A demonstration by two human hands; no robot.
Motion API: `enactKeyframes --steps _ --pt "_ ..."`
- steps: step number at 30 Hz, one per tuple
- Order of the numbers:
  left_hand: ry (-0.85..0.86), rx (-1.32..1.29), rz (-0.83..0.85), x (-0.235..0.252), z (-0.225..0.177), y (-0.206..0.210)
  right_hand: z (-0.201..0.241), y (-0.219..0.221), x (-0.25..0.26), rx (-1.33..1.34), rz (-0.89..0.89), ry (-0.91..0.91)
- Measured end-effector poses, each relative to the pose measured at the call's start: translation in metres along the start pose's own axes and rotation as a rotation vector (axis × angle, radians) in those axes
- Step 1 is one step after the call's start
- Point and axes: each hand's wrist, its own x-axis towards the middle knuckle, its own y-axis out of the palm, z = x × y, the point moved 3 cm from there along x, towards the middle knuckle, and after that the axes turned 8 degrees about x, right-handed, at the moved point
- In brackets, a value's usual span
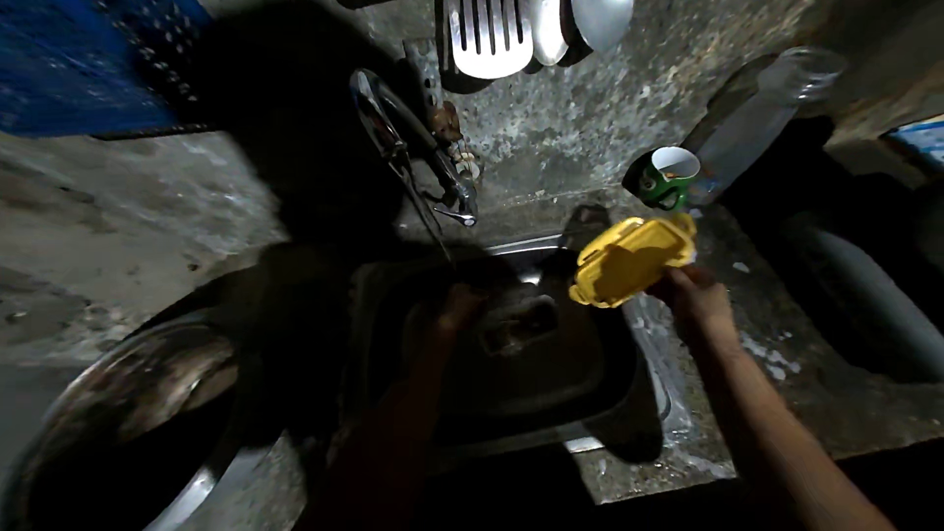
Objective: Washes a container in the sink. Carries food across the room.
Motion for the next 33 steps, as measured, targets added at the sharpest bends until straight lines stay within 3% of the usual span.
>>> enactKeyframes --steps 6,10,12,15,17,19,22,25,29,33 --pt "-0.06 0.119 -0.09 -0.01 0.0 0.0 -0.034 -0.094 0.001 0.147 -0.29 0.126" --pt "-0.073 0.423 -0.168 0.001 0.061 0.024 -0.045 -0.115 0.007 0.095 -0.323 0.169" --pt "-0.076 0.309 -0.077 0.004 0.084 0.044 -0.045 -0.124 0.004 -0.02 -0.32 0.14" --pt "-0.14 0.095 0.02 -0.012 0.077 0.06 -0.02 -0.126 -0.015 -0.389 -0.419 -0.002" --pt "-0.136 -0.022 0.016 -0.007 0.079 0.071 0.002 -0.095 -0.028 -0.507 -0.323 -0.128" --pt "-0.13 -0.114 -0.031 0.0 0.083 0.081 0.013 -0.029 -0.039 -0.531 -0.044 -0.187" --pt "-0.128 -0.11 -0.075 -0.001 0.076 0.079 0.021 0.087 -0.057 -0.535 0.472 -0.093" --pt "-0.088 -0.119 -0.089 -0.011 0.08 0.064 0.022 0.172 -0.06 -0.614 0.807 0.004" --pt "-0.133 -0.15 -0.14 -0.033 0.087 0.039 0.019 0.241 -0.063 -0.743 1.083 -0.007" --pt "-0.155 -0.243 -0.174 -0.054 0.098 0.02 0.021 0.27 -0.063 -0.876 1.147 0.005"
